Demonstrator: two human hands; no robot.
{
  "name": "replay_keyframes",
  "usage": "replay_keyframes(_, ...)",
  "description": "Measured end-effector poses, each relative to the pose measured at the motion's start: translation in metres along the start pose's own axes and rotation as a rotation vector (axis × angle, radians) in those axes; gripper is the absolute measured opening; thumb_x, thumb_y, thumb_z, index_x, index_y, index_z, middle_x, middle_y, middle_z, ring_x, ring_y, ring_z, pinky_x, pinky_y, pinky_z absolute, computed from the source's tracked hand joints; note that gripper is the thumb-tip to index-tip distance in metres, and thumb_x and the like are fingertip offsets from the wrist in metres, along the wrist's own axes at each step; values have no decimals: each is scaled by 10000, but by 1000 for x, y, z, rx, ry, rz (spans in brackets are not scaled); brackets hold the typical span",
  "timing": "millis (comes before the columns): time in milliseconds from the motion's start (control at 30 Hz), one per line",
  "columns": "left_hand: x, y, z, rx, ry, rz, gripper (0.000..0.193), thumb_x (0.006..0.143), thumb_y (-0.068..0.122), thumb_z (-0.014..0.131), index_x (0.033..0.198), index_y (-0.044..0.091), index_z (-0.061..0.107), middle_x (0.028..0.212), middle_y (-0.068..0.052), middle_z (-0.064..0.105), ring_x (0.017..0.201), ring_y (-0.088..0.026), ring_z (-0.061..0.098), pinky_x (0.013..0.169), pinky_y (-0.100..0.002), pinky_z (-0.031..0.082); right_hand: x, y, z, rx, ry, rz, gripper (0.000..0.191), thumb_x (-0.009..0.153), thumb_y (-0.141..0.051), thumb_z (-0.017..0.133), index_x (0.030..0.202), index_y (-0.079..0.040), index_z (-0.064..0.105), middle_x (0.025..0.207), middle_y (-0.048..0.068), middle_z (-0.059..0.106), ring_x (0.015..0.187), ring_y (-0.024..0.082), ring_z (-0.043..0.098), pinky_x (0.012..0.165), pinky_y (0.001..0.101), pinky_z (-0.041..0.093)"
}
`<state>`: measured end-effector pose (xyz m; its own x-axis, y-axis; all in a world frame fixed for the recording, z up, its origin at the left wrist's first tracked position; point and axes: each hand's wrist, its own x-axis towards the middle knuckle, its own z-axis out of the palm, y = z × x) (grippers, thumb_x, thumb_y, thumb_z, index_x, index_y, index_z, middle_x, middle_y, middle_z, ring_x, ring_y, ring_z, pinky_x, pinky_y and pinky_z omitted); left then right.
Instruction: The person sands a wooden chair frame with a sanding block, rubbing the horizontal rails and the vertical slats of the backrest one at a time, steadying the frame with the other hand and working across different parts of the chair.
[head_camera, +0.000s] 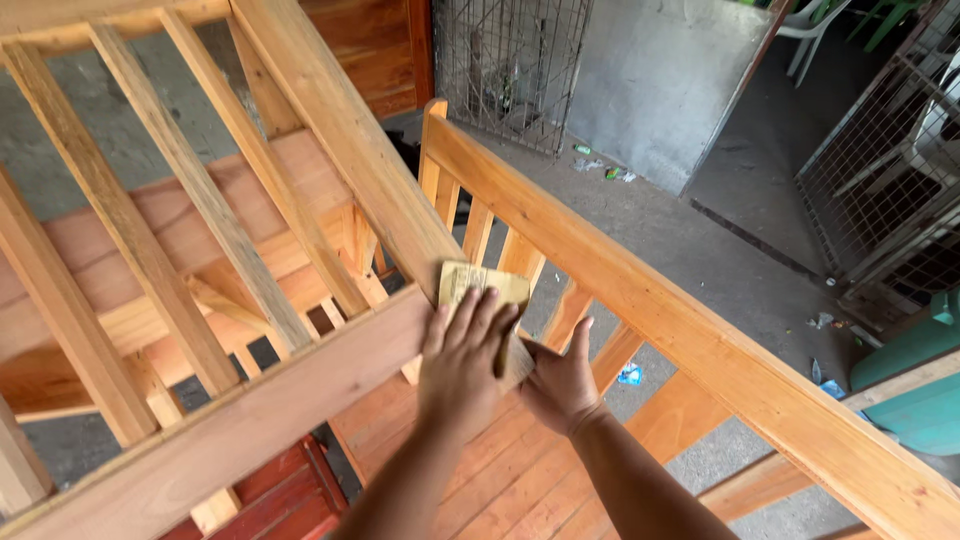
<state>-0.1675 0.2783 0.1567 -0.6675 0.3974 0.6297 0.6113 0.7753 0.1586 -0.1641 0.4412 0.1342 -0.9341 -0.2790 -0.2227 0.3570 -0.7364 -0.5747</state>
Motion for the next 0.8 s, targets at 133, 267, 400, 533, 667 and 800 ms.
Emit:
replay_keyframes(133,-20,25,-4,-68,52,80,535,963,204,497,1493,137,531,1611,-47,413,1524,-212,295,1247,-476,147,-1,2,-3,-7,136,29,1311,739,-970,93,1557,30,314,1590,183,424,1488,314,368,1239,443,229)
replay_keyframes(267,-15,6,2,-47,-202,95,523,959,185,484,1481,144,473,1683,15,383,1583,-201,260,1255,-443,157,-3,3,-2,41,55,5,1424,766,-1009,100,1594,133,294,1637,270,238,1526,367,284,1254,466,206)
replay_keyframes(400,-3,-6,15,16,-66,-4,621,924,263,498,1527,130,425,1605,-85,377,1499,-229,287,1197,-539,167,-5,1,5,-19,49,18,1395,705,-1004,72,1553,83,282,1618,219,393,1513,304,330,1235,427,211)
replay_keyframes(533,-51,13,32,-74,-47,40,574,979,285,500,1541,184,438,1587,-43,395,1486,-252,287,1170,-587,174,-6,-5,7,46,167,61,1329,728,-984,83,1561,31,291,1616,199,377,1491,334,335,1217,453,211)
replay_keyframes(667,-132,-4,58,-123,-115,95,560,1003,271,495,1560,251,434,1569,27,413,1487,-221,325,1206,-582,184,-1,-6,-3,-154,173,78,1300,783,-953,62,1559,64,293,1620,234,395,1480,356,381,1204,474,257)
replay_keyframes(800,-177,-27,74,-433,80,-378,562,1036,241,411,1586,161,333,1591,-63,422,1455,-232,420,1163,-435,320,12,0,-13,-702,305,-3,1015,906,-776,268,1566,-12,366,1584,130,478,1458,245,440,1198,405,295)
